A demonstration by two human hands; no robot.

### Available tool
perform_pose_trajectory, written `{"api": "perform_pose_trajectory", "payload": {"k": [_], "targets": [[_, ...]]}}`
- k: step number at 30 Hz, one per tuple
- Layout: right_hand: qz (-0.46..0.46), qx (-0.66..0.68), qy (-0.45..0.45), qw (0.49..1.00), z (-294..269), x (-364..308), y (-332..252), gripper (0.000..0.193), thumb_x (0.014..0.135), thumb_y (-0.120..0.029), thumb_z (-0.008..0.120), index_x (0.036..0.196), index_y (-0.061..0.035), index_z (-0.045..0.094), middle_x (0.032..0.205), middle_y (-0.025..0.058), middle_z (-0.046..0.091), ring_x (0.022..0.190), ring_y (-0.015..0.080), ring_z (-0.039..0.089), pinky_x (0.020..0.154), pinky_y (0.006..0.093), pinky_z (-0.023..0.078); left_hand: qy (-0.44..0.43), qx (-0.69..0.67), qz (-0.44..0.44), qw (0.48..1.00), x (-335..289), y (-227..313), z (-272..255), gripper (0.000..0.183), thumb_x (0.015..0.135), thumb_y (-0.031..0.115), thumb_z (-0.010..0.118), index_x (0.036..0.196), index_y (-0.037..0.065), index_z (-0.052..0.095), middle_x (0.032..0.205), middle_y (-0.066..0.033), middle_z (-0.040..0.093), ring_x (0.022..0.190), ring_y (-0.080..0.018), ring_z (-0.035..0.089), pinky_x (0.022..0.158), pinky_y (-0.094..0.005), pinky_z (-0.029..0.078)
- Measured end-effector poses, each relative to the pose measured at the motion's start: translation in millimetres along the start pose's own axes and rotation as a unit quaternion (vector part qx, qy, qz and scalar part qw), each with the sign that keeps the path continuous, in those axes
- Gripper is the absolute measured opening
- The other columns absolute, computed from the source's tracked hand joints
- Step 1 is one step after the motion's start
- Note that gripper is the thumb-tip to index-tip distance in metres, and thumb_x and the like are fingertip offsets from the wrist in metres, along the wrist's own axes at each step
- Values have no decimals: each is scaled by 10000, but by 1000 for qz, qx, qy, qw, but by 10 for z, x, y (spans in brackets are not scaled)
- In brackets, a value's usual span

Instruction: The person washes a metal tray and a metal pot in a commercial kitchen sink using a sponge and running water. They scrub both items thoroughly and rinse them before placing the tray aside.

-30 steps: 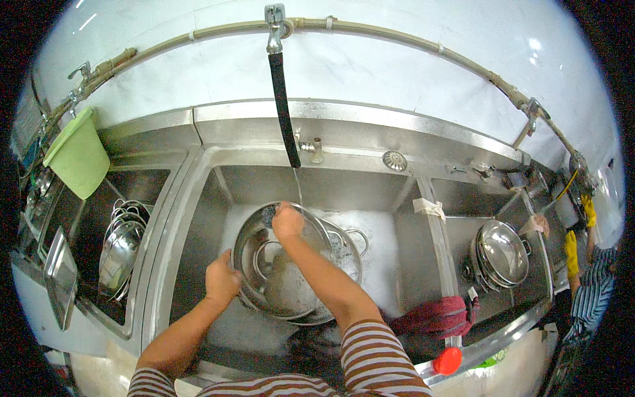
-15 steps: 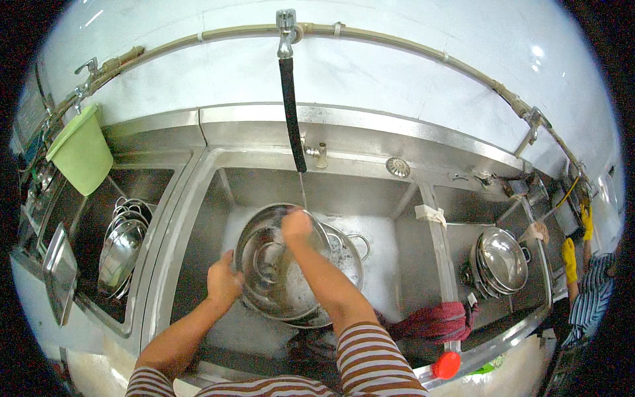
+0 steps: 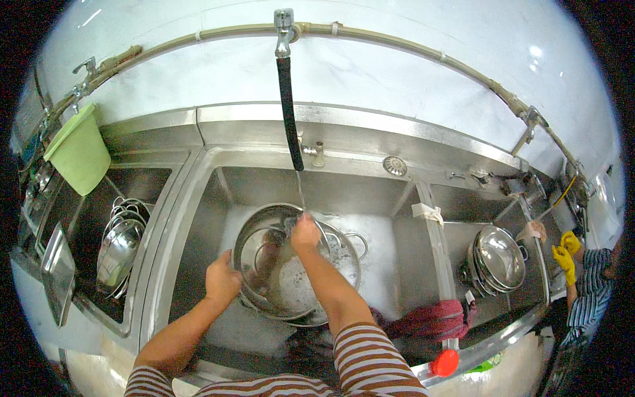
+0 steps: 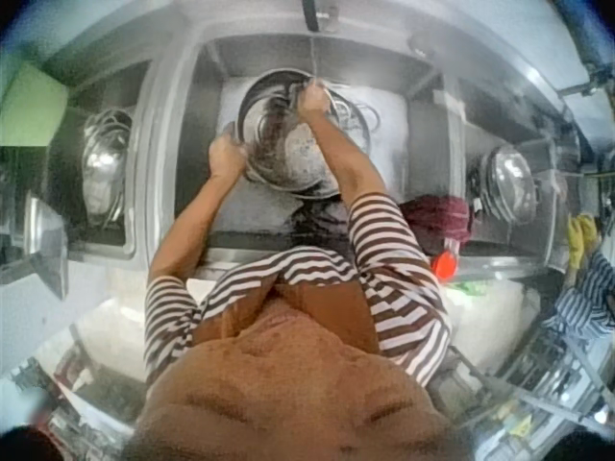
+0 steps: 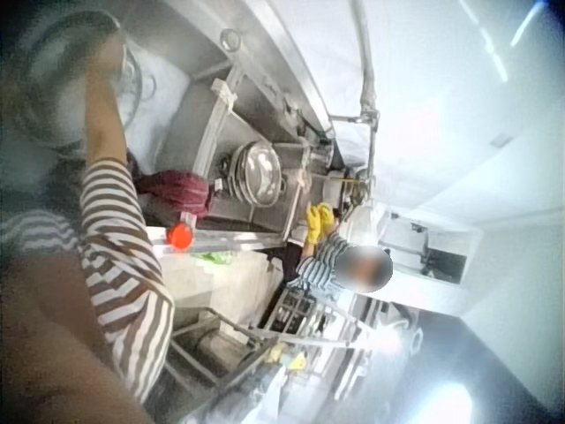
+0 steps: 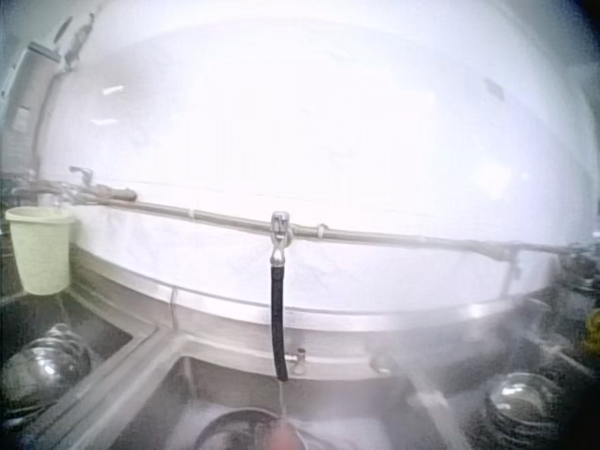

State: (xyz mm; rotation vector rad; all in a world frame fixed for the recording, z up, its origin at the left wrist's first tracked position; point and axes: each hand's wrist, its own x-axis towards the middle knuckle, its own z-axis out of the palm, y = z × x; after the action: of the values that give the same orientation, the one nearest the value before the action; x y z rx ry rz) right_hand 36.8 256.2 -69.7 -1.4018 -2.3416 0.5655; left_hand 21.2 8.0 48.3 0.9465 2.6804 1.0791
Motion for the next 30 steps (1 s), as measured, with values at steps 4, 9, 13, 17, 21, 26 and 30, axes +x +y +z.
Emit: {"api": "perform_pose_trajectory", "payload": {"k": [4,9,13,17,21,26,30], "targets": [[-49,-138,-74,986,187,-343,463,236,844,-206,485,1029,-64,519,882,159,638,802,308,637,669,423,504,-22,-20,-25,999,19,-98,46,439,632,24,554,1065,-55,548,828,-266,601,790,-392,601,716,-417,476],[-158,-192,-270,930,-43,-908,660,276,830,-168,454,1047,-8,512,901,189,628,815,338,629,672,439,500,28,2,-7,1000,44,-243,135,431,629,13,546,1053,-64,561,895,-264,602,841,-392,595,764,-405,468],[-241,-139,-392,877,1,-1319,787,304,812,-144,443,1045,37,516,903,222,618,817,368,619,698,472,491,39,-4,17,999,89,-185,148,443,626,9,545,1063,-62,563,913,-265,601,863,-385,594,785,-393,465],[-239,-9,-449,861,-196,-1609,171,344,832,-175,447,1084,59,462,1035,277,538,981,403,527,822,449,433,25,-10,-7,1000,106,-179,144,426,626,14,547,1045,-58,576,908,-268,602,880,-383,590,798,-391,459],[-251,327,-305,859,181,-1598,-199,269,853,-165,470,1034,32,436,1013,287,508,984,416,499,810,443,404,3,-9,-23,1000,76,-41,97,417,627,18,550,1037,-53,581,892,-265,604,856,-388,594,795,-391,460],[-184,391,-90,897,48,-1048,-720,175,838,-126,494,883,4,386,845,247,496,794,412,504,702,447,399,-18,-19,-45,999,33,-69,81,427,628,17,556,1049,-53,569,872,-267,603,820,-389,598,759,-392,471],[-117,201,52,971,-6,-404,-465,231,823,-197,539,904,-9,431,812,252,544,791,430,529,668,469,424,-2,-21,-16,1000,2,-6,70,434,629,11,555,1059,-54,560,841,-265,600,794,-390,600,728,-395,477]]}}
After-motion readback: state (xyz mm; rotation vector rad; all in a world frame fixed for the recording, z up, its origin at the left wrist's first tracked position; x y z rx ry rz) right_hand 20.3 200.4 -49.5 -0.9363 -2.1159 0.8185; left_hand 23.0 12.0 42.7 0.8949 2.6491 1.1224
